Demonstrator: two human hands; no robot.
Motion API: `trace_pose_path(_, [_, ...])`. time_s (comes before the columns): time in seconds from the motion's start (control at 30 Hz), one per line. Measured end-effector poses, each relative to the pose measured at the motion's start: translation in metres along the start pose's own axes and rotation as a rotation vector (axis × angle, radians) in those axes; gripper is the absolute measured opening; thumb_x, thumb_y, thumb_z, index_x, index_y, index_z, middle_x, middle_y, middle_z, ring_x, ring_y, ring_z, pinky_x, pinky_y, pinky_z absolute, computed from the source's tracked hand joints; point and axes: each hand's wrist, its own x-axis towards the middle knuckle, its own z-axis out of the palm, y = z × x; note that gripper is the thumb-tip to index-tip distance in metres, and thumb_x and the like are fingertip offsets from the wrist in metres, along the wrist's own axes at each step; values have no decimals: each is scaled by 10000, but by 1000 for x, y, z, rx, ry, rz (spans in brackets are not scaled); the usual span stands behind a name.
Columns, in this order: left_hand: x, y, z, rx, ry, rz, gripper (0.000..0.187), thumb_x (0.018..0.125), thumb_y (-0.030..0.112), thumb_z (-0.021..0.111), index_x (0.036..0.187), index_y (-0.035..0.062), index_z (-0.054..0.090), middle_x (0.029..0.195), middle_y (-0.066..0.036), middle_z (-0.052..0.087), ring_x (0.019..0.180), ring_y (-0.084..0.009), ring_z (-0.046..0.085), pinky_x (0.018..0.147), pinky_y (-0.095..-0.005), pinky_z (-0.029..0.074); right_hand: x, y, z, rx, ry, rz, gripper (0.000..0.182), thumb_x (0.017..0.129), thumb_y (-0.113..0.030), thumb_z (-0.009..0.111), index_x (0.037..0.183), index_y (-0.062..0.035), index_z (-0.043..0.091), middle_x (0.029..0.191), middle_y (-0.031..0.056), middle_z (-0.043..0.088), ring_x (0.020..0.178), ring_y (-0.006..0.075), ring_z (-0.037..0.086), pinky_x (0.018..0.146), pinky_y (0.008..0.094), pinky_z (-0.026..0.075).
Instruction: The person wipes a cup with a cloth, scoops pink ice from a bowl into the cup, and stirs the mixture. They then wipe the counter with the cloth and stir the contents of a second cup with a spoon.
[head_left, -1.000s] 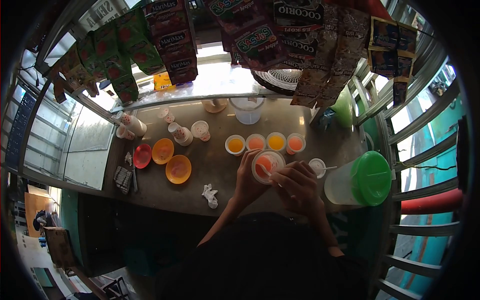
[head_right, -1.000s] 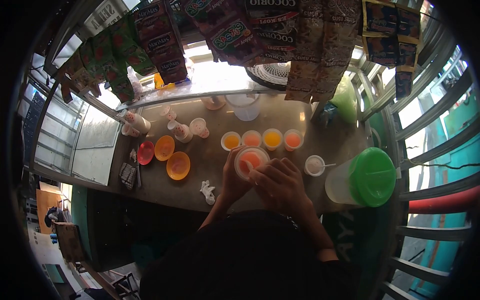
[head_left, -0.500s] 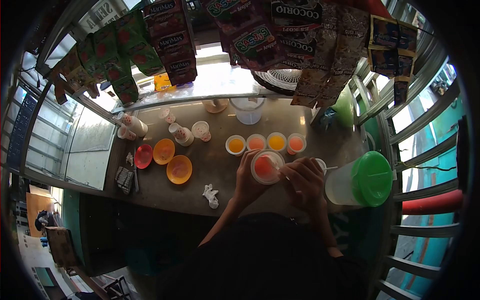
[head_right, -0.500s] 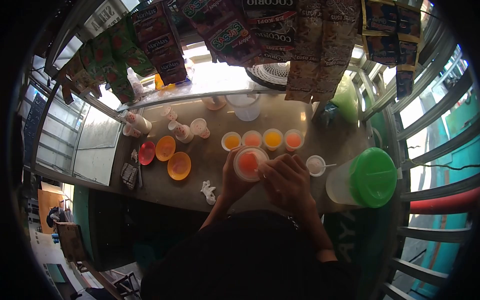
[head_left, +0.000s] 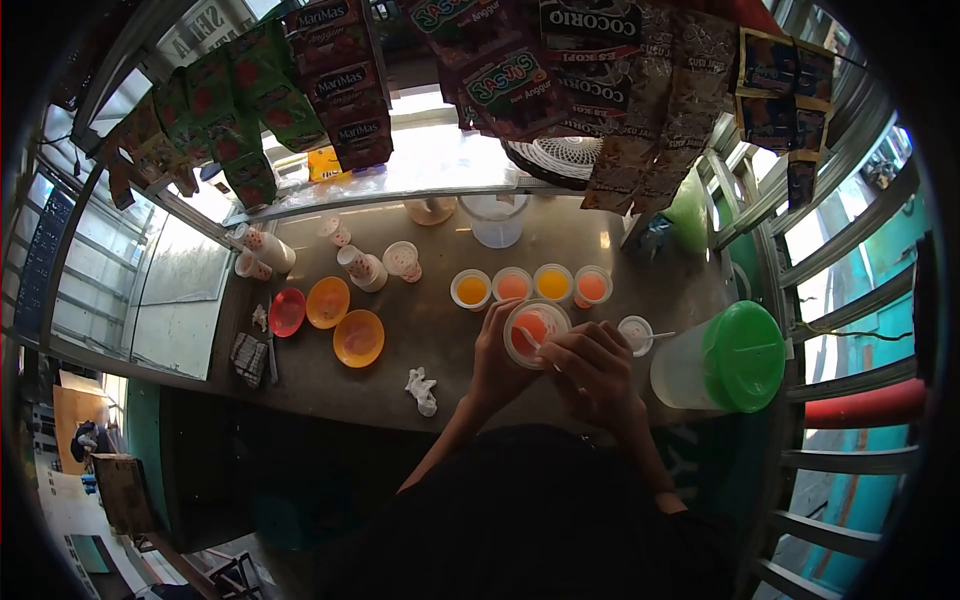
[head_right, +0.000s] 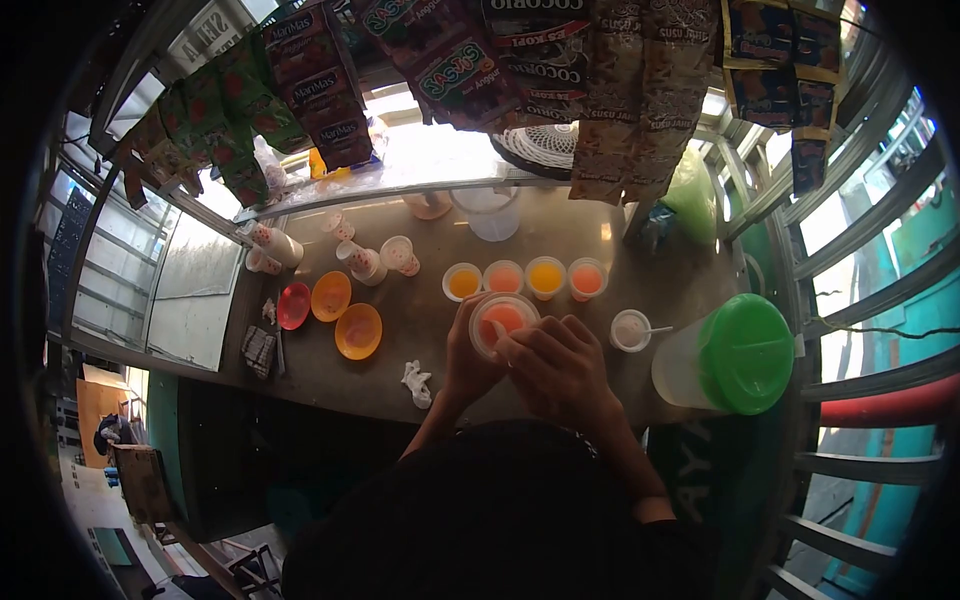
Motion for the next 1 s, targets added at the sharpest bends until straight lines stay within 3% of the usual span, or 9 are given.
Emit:
trace_pose_path(0.07, [0,-1,0,24,19,44,662,617,181,876,1159,24,531,1110,-148,574,1026,-308,592,878,-395,500,2,0,-3,-67,30,45,153,735,-38,714,871,-40,643,806,63,650,708,228,610,616,348,428])
trace_pose_path(0.27, [-1,0,1,18,22,37,665,616,183,878,1160,21,530,1104,-146,576,1019,-310,598,869,-388,505,1,-4,-3,14,-13,45,133,750,-38,703,868,-36,641,804,69,649,706,231,610,617,348,430])
trace_pose_path(0.37, [0,3,0,25,23,37,675,614,184,878,1166,21,524,1105,-144,575,1021,-309,598,869,-390,505,1,2,-1,-68,52,12,163,748,-41,690,900,-53,632,816,32,622,696,185,589,607,323,401])
trace_pose_path(0.5, [-1,2,-1,28,27,3,678,618,186,876,1171,20,521,1111,-146,572,1022,-311,599,870,-390,505,1,2,-5,-127,71,56,159,752,-47,693,899,-53,631,818,35,625,706,188,594,613,320,406])
trace_pose_path(0.6, [-1,1,0,12,15,15,682,617,190,878,1172,20,519,1116,-150,567,1026,-313,598,871,-394,505,1,-1,-1,8,38,40,149,758,-49,692,893,-52,630,813,37,624,709,196,594,620,326,410])
trace_pose_path(0.8, [-1,-1,-1,18,28,3,692,612,192,882,1173,19,515,1119,-155,565,1036,-321,592,874,-404,500,4,1,-4,-116,90,52,158,758,-48,694,907,-47,640,815,43,630,720,198,601,625,328,417])
trace_pose_path(0.87, [0,0,-2,37,15,19,691,614,191,880,1174,17,514,1120,-157,566,1033,-324,594,876,-404,499,5,-3,-6,10,6,91,114,756,-32,701,854,-46,644,811,63,657,720,231,614,644,352,451])
trace_pose_path(1.0, [-1,-3,0,41,28,11,698,613,198,882,1177,17,513,1130,-162,563,1049,-332,587,887,-408,495,3,5,-2,-69,84,52,175,756,-52,706,920,-56,645,834,33,641,740,195,607,643,328,430])
